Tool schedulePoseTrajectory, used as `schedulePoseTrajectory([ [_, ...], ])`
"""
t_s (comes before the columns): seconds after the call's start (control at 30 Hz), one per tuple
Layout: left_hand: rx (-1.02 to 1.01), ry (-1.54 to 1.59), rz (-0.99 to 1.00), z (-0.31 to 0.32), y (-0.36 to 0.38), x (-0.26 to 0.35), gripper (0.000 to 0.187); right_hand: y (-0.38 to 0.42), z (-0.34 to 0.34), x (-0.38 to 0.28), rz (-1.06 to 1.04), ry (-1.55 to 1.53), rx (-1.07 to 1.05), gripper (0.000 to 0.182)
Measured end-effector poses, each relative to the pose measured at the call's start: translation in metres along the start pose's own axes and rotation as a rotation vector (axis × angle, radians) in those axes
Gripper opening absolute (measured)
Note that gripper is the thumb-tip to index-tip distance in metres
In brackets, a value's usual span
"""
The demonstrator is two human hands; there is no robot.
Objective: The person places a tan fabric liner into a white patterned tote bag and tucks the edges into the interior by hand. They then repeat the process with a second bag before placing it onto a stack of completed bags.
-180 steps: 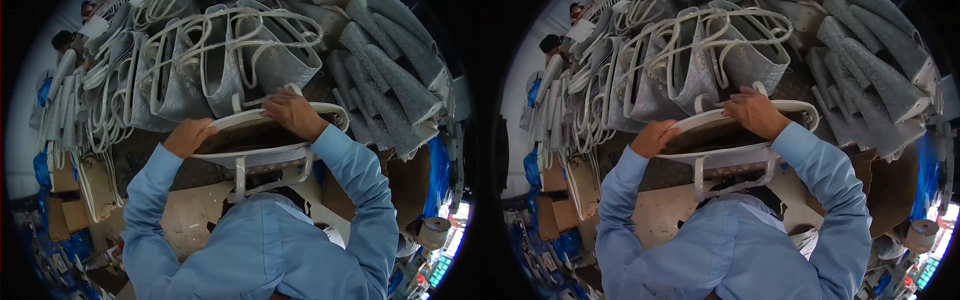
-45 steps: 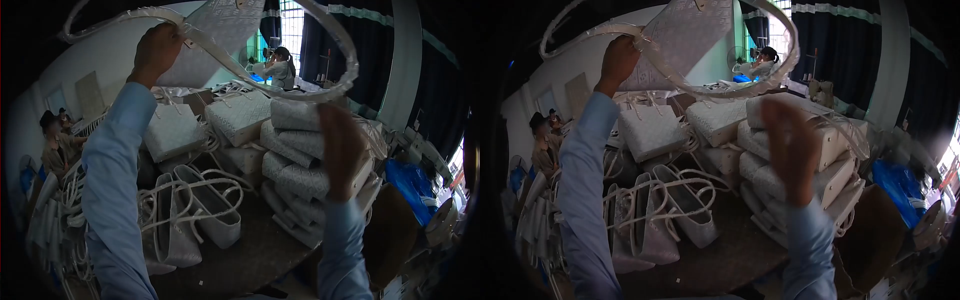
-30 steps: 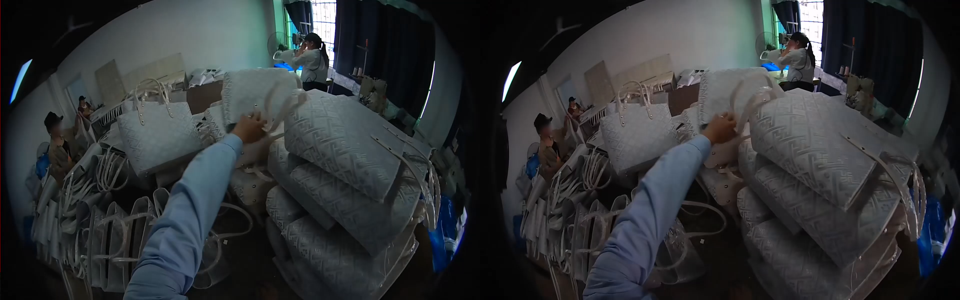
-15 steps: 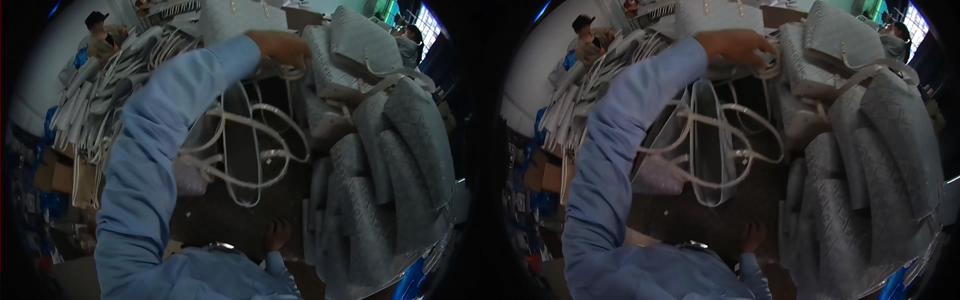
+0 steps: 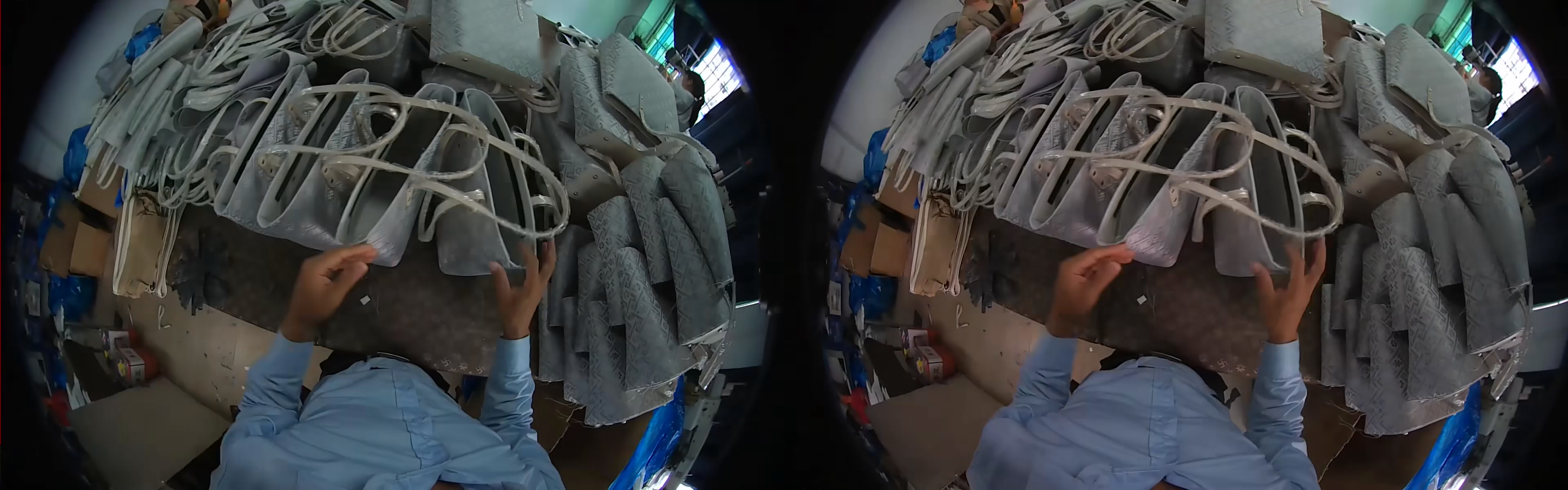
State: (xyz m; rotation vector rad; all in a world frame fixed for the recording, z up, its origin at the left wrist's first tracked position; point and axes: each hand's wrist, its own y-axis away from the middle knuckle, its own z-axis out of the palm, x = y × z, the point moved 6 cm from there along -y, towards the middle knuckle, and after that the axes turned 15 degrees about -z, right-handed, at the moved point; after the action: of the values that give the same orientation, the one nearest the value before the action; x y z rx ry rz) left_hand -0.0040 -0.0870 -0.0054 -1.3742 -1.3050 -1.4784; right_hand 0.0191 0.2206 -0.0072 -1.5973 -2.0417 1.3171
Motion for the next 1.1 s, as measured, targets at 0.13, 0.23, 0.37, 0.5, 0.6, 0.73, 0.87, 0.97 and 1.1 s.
schedulePoseTrajectory([
  [0.13,0.136,-0.392,0.452,0.023,0.006,-0.017,0.039,0.003,0.018,0.018,0.334,0.044,-0.194,0.029],
  [0.23,0.011,-0.585,0.521,0.03,-0.002,-0.019,0.046,0.012,-0.003,0.004,0.339,0.049,-0.174,0.027],
  [0.37,-0.188,-0.429,0.417,0.025,-0.023,-0.031,0.046,0.063,-0.074,-0.041,0.442,0.168,-0.248,0.024],
  [0.5,-0.256,-0.342,0.427,0.037,-0.034,-0.054,0.046,0.113,-0.128,-0.114,0.533,0.063,-0.15,0.018],
  [0.6,-0.288,-0.159,0.272,0.063,-0.03,-0.06,0.047,0.185,-0.17,-0.109,0.768,-0.02,0.005,0.016],
  [0.73,-0.573,-0.039,0.041,0.12,-0.014,-0.074,0.051,0.217,-0.178,-0.1,0.927,-0.084,0.001,0.014],
  [0.87,-0.736,0.03,-0.051,0.129,0.059,-0.052,0.032,0.212,-0.183,-0.054,0.834,-0.174,0.014,0.014],
  [0.97,-0.592,-0.086,0.078,0.107,0.091,-0.061,0.033,0.219,-0.196,-0.007,0.669,-0.229,-0.032,0.025],
  [1.1,-0.445,0.063,0.026,0.082,0.097,-0.081,0.037,0.176,-0.157,-0.028,0.592,-0.358,0.185,0.042],
])
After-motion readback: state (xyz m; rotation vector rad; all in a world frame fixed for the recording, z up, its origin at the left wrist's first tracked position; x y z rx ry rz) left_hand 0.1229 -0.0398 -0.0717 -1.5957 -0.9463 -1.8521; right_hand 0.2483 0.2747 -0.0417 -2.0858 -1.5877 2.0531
